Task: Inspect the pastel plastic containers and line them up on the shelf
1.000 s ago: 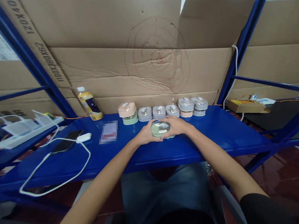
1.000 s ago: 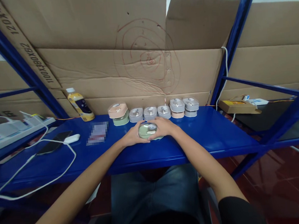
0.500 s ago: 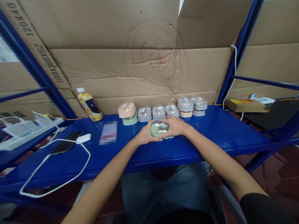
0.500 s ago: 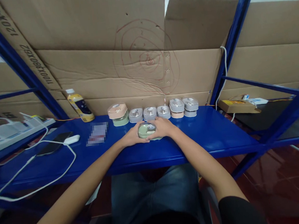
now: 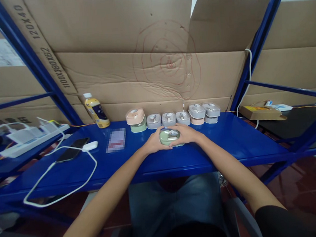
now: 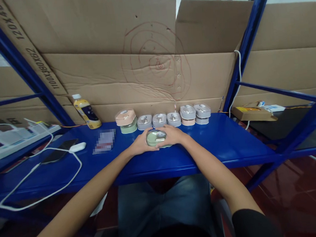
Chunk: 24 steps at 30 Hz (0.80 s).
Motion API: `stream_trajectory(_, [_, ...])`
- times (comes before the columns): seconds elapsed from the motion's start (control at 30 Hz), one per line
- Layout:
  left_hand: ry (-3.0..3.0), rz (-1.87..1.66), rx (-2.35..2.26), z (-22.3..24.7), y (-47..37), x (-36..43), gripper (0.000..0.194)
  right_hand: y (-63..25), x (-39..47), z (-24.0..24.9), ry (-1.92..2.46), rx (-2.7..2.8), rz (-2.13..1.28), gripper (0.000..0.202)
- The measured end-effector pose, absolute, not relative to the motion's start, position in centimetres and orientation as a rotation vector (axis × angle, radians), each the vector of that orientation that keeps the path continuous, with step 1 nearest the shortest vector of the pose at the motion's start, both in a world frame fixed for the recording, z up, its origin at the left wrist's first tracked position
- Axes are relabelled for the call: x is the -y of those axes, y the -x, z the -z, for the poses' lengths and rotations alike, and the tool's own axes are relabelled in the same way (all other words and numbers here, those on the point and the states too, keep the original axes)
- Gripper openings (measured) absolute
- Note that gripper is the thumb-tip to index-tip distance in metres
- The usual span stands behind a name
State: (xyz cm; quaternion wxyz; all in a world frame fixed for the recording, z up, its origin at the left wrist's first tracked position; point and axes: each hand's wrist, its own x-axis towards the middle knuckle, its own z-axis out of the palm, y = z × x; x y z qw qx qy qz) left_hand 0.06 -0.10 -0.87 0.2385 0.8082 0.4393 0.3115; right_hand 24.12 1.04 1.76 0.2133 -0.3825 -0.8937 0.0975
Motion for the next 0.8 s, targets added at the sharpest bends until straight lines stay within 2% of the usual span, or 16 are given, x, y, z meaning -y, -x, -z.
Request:
stream_trajectory(0.3, [-2.214, -0.846, -1.164, 1.0, 0.0, 0.0, 0.121, -23.7, -0.7, -2.0, 1.239, 2.437, -0.249, 0.096])
stream_trajectory(0.57, [-2.195, -0.830, -1.145, 0.9, 0.0, -0.1, 0.122, -24.2, -0.4, -1.5, 1.085, 2.499, -0.165, 0.109])
stream_trajectory(0.8, [-2.194, -0.837, -1.140, 0.9, 0.0, -0.1, 0.121, -24.0, -0.1, -2.6, 1.060, 2.563, -0.083, 0.102])
